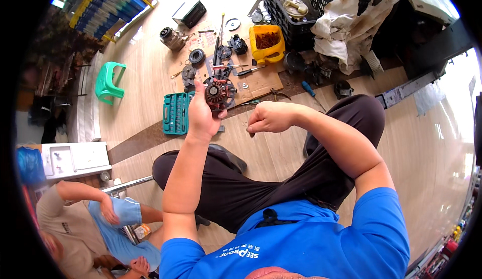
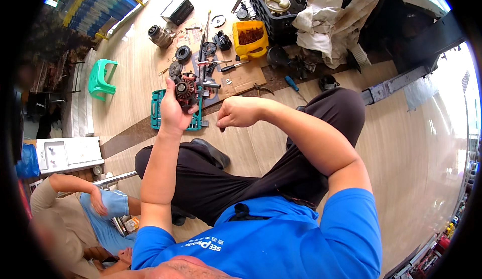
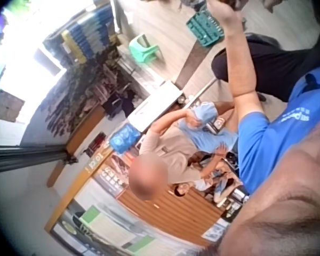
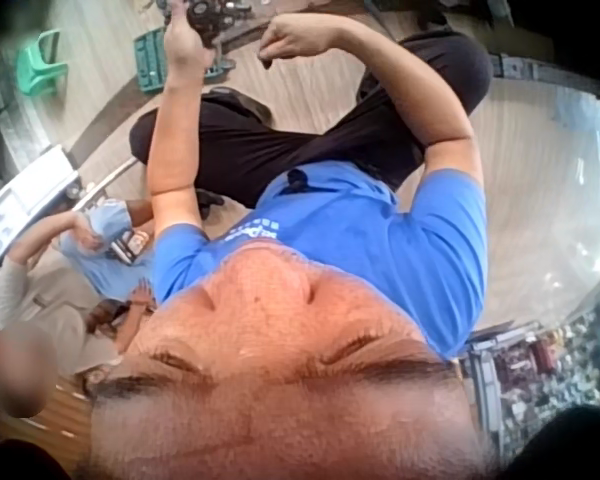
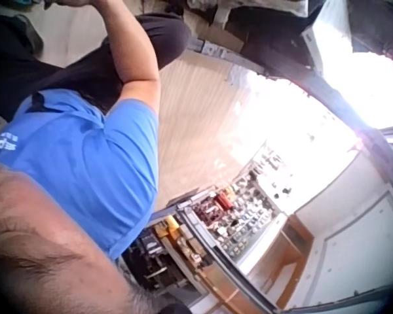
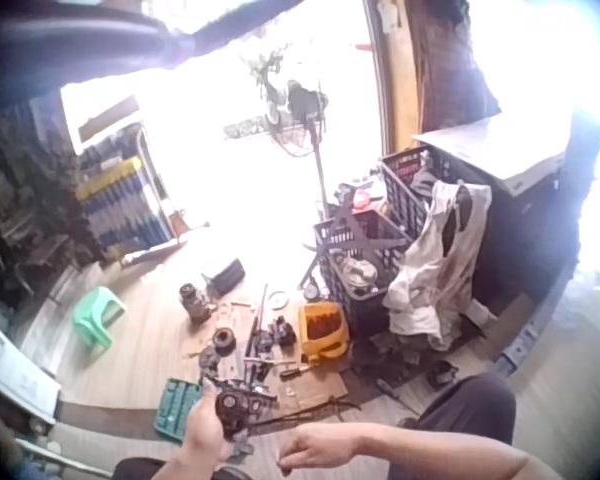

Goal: The person manipulates internal wiring and components of a disassembled alternator assembly by hand, using a small tool to guide the wires and reassembling the parts.

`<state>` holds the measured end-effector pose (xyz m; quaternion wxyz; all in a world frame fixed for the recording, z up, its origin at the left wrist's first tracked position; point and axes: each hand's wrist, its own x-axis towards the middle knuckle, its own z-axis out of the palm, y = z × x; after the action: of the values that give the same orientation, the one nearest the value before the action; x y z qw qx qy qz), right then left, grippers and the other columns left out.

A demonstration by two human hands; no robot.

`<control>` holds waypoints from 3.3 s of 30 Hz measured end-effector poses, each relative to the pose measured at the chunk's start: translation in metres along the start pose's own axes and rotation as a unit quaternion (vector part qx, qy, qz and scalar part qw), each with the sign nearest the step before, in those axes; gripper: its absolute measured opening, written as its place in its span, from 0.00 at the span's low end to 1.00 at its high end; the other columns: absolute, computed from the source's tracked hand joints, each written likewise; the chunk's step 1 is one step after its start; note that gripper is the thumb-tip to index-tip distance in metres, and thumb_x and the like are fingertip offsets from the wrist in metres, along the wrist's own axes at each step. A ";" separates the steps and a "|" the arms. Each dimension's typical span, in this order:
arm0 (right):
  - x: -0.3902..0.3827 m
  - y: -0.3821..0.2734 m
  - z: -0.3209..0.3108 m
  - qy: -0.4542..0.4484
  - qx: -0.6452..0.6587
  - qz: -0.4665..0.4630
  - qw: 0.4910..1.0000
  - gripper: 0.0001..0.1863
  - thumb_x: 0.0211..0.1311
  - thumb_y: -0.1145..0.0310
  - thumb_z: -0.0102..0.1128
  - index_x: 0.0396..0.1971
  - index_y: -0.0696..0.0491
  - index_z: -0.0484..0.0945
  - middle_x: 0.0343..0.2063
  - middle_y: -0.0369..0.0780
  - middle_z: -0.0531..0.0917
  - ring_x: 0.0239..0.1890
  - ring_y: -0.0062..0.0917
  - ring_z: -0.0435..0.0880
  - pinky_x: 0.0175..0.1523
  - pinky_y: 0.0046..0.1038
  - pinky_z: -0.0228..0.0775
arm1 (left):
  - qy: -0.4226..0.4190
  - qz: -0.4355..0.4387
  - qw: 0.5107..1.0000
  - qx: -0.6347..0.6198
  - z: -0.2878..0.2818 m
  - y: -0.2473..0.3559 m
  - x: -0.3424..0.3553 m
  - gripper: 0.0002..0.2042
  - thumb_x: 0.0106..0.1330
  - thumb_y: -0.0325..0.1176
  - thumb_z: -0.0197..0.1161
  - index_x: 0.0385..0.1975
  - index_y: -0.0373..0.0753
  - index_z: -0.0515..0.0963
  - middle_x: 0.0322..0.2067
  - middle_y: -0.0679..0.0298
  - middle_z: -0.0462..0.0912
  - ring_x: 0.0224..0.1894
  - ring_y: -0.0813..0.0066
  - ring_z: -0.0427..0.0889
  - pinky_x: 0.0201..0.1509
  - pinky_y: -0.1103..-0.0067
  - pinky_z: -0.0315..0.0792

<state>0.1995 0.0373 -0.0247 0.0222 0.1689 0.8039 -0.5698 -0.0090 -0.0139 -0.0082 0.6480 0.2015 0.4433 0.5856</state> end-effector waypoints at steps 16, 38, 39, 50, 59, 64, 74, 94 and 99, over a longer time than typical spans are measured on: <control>-0.054 -0.033 -0.052 0.233 0.104 -0.035 0.966 0.09 0.63 0.69 0.60 0.35 0.60 0.82 0.20 0.35 0.80 0.24 0.12 0.76 0.29 0.20 0.69 | 0.111 0.066 0.954 0.270 -0.007 0.010 0.008 0.27 0.73 0.56 0.44 0.35 0.36 0.79 0.24 0.67 0.80 0.21 0.84 0.73 0.19 0.84 0.64; -0.054 -0.034 -0.052 -0.008 0.147 -0.030 0.989 0.17 0.65 0.61 0.61 0.40 0.62 0.79 0.28 0.37 0.83 0.32 0.17 0.81 0.42 0.23 0.73 | 0.086 0.098 0.987 -0.099 -0.028 0.034 0.012 0.27 0.74 0.58 0.34 0.41 0.41 0.74 0.26 0.64 0.77 0.22 0.75 0.68 0.21 0.80 0.61; -0.060 -0.040 -0.051 -0.011 0.184 -0.036 0.982 0.16 0.65 0.62 0.61 0.37 0.62 0.79 0.27 0.38 0.83 0.30 0.17 0.81 0.41 0.23 0.73 | 0.103 0.109 0.983 -0.105 -0.033 0.037 0.012 0.27 0.74 0.58 0.34 0.41 0.41 0.74 0.27 0.64 0.77 0.22 0.75 0.68 0.22 0.80 0.61; -0.237 -0.053 0.054 0.071 0.477 0.189 0.855 0.17 0.65 0.59 0.59 0.38 0.60 0.75 0.16 0.38 0.74 0.16 0.21 0.73 0.21 0.24 0.63 | 0.143 0.133 0.972 -0.133 -0.034 0.049 0.011 0.27 0.75 0.57 0.34 0.42 0.41 0.75 0.27 0.66 0.77 0.23 0.75 0.69 0.23 0.79 0.63; -0.488 0.034 0.233 0.339 -0.169 0.635 0.673 0.16 0.68 0.61 0.49 0.34 0.59 0.80 0.31 0.52 0.82 0.37 0.47 0.81 0.42 0.41 0.72 | 0.060 0.041 0.987 -0.145 -0.008 0.012 -0.006 0.26 0.75 0.55 0.35 0.46 0.41 0.75 0.31 0.65 0.79 0.26 0.75 0.71 0.24 0.79 0.63; -0.464 0.046 0.311 0.286 -0.076 0.694 0.657 0.18 0.69 0.57 0.49 0.44 0.56 0.78 0.36 0.50 0.83 0.44 0.46 0.81 0.50 0.41 0.72 | 0.014 0.031 0.991 -0.129 0.005 0.003 -0.009 0.25 0.75 0.55 0.36 0.48 0.43 0.75 0.37 0.67 0.81 0.31 0.76 0.75 0.25 0.78 0.62; -0.524 0.073 0.261 -0.112 -0.010 0.659 0.744 0.39 0.47 0.46 0.69 0.58 0.50 0.73 0.53 0.45 0.79 0.55 0.41 0.78 0.61 0.39 0.67 | 0.051 0.042 0.988 -0.139 -0.005 0.016 -0.008 0.25 0.75 0.55 0.36 0.46 0.41 0.76 0.36 0.64 0.83 0.29 0.75 0.76 0.24 0.78 0.65; 0.020 -0.016 -0.014 0.110 0.431 0.044 0.895 0.11 0.67 0.66 0.56 0.41 0.58 0.78 0.23 0.36 0.80 0.23 0.21 0.81 0.34 0.25 0.80 | -0.082 0.003 0.994 -0.077 -0.003 -0.001 -0.010 0.28 0.73 0.59 0.38 0.47 0.40 0.75 0.35 0.64 0.83 0.30 0.75 0.80 0.24 0.79 0.67; 0.017 0.015 -0.039 0.260 0.259 0.047 0.929 0.10 0.67 0.68 0.57 0.36 0.59 0.82 0.21 0.29 0.78 0.21 0.10 0.70 0.25 0.16 0.62 | -0.092 -0.051 0.994 -0.012 0.002 -0.003 -0.004 0.28 0.73 0.58 0.40 0.45 0.39 0.75 0.33 0.65 0.83 0.27 0.77 0.79 0.22 0.82 0.66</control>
<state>0.1939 0.0820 -0.0284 -0.2051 0.3485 0.5970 -0.6929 -0.0056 -0.0179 -0.0080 0.7174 0.2237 0.3850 0.5358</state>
